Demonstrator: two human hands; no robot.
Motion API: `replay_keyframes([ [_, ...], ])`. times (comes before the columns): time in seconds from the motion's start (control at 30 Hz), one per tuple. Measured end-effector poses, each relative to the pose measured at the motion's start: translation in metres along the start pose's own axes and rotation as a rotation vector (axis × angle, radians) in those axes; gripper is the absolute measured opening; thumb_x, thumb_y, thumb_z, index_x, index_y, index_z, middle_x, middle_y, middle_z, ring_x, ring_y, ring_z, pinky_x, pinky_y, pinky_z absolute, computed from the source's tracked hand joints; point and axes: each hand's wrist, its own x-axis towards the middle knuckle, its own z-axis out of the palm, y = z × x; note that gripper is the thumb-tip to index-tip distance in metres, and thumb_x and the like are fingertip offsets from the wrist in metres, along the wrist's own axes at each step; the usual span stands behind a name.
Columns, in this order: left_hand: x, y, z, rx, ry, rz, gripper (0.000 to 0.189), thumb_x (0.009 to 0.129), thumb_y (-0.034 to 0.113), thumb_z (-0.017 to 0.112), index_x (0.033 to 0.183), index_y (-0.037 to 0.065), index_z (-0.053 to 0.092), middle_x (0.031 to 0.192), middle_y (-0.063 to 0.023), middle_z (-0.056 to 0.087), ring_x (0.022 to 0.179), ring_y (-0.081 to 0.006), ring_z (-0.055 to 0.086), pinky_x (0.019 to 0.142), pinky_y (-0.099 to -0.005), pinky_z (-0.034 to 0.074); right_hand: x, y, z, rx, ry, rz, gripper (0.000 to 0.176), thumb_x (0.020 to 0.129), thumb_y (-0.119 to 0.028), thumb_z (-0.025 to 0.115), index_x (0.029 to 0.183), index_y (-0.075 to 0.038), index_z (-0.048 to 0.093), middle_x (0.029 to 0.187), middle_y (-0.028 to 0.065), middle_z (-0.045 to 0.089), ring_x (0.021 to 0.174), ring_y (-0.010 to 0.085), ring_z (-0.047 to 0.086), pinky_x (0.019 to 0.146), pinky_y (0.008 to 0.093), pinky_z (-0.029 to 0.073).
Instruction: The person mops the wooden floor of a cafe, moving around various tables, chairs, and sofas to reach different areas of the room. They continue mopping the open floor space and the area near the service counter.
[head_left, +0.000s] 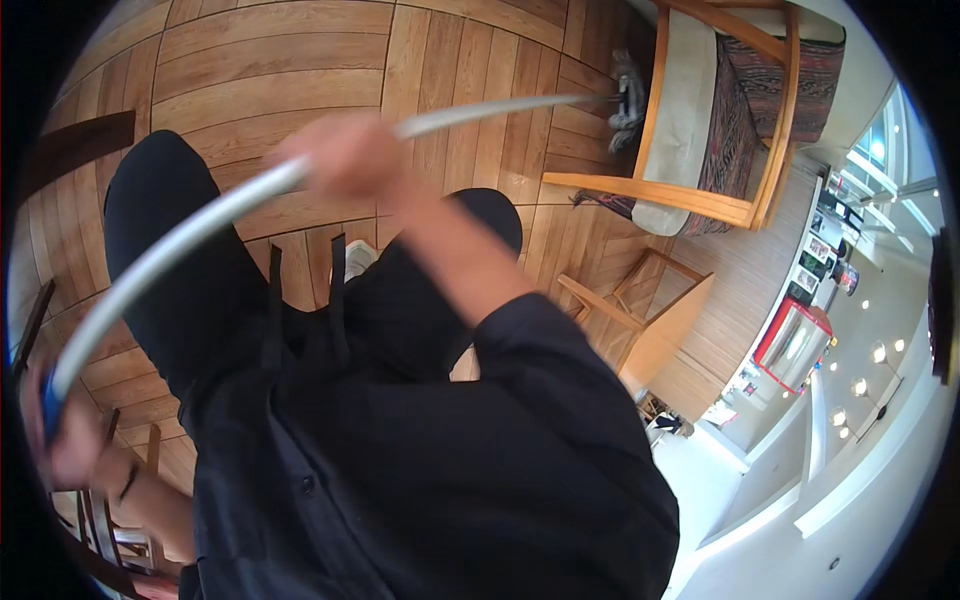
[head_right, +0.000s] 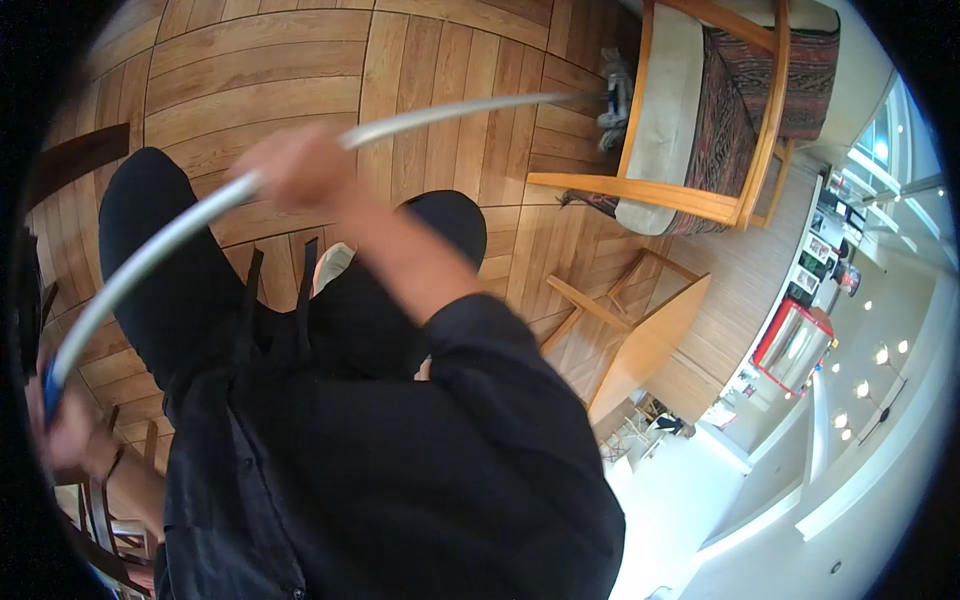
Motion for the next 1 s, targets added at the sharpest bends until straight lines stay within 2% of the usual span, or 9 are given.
replay_keyframes([
  [0.07,-0.008,-0.083,0.099,-0.136,-0.148,-0.175,0.036,0.102,0.028,0.048,0.122,0.000,0.058,0.136,-0.0223,0.052,0.130,-0.0331,0.046,0.116,-0.0488,0.029,-0.045,0.111,-0.062,-0.356,-0.218,0.051,0.012,0.087,-0.020,0.063,0.083,-0.020,0.074,0.070,0.0028,0.068,0.063,0.0251,0.066,0.054,0.0379,0.052],
  [0.1,-0.020,-0.123,0.143,-0.207,-0.252,-0.287,0.036,0.103,0.028,0.048,0.122,-0.001,0.058,0.137,-0.0227,0.053,0.131,-0.0336,0.047,0.117,-0.0494,0.028,-0.066,0.134,-0.094,-0.443,-0.023,0.095,0.011,0.086,-0.024,0.066,0.078,-0.017,0.070,0.071,0.0064,0.065,0.070,0.0279,0.066,0.060,0.0407,0.051],
  [0.2,-0.067,-0.220,0.206,-0.342,-0.497,-0.451,0.015,0.104,0.029,0.050,0.101,0.016,0.057,0.141,-0.0149,0.050,0.135,-0.0303,0.043,0.118,-0.0459,0.027,-0.124,0.153,-0.157,-0.794,-0.198,0.648,0.023,0.088,-0.028,0.068,0.074,-0.010,0.062,0.083,0.0097,0.064,0.088,0.0333,0.063,0.076,0.0473,0.049],
  [0.37,-0.070,-0.184,0.213,-0.267,-0.420,-0.428,0.009,0.102,0.022,0.054,0.098,0.014,0.055,0.130,-0.0120,0.057,0.136,-0.0296,0.043,0.119,-0.0477,0.025,-0.115,0.134,-0.140,-0.763,0.055,0.735,0.028,0.090,-0.031,0.067,0.080,-0.007,0.059,0.091,0.0153,0.063,0.096,0.0380,0.061,0.089,0.0508,0.047],
  [0.5,-0.051,-0.057,0.167,-0.163,-0.329,-0.160,0.013,0.101,0.022,0.057,0.093,0.013,0.051,0.108,-0.0079,0.063,0.139,-0.0298,0.040,0.120,-0.0511,0.023,-0.030,0.039,-0.103,-0.599,0.248,0.692,0.031,0.092,-0.032,0.064,0.078,-0.005,0.057,0.087,0.0166,0.062,0.097,0.0418,0.060,0.090,0.0526,0.046],
  [0.57,-0.074,0.035,0.173,-0.137,-0.226,-0.078,0.021,0.103,0.026,0.051,0.088,0.012,0.053,0.100,-0.0037,0.061,0.138,-0.0278,0.041,0.120,-0.0532,0.022,0.019,-0.028,-0.115,-0.516,0.386,0.645,0.032,0.090,-0.028,0.066,0.071,-0.006,0.053,0.074,0.0150,0.055,0.080,0.0382,0.057,0.075,0.0491,0.044],
  [0.7,-0.149,0.240,0.204,-0.302,-0.262,0.043,0.027,0.103,0.030,0.052,0.083,0.011,0.049,0.083,-0.0010,0.049,0.123,-0.0263,0.051,0.124,-0.0564,0.014,0.111,-0.168,-0.195,-0.277,0.440,0.518,0.037,0.088,-0.034,0.070,0.068,-0.008,0.052,0.068,0.0104,0.052,0.072,0.0320,0.055,0.067,0.0468,0.041],
  [0.83,-0.243,0.428,0.286,0.096,-0.147,0.526,0.026,0.099,0.026,0.058,0.082,0.011,0.046,0.081,0.0001,0.046,0.112,-0.0252,0.053,0.125,-0.0569,0.010,0.186,-0.291,-0.301,0.029,0.405,0.474,0.038,0.085,-0.035,0.073,0.064,-0.009,0.053,0.063,0.0084,0.052,0.066,0.0302,0.055,0.066,0.0430,0.043],
  [1.0,-0.336,0.636,0.379,-0.063,-0.473,0.462,0.033,0.086,0.019,0.076,0.075,0.013,0.045,0.074,0.0031,0.041,0.080,-0.0141,0.053,0.109,-0.0395,0.033,0.270,-0.423,-0.399,0.293,0.480,0.355,0.040,0.084,-0.038,0.074,0.063,-0.010,0.053,0.059,0.0074,0.052,0.059,0.0293,0.056,0.061,0.0423,0.044],
])
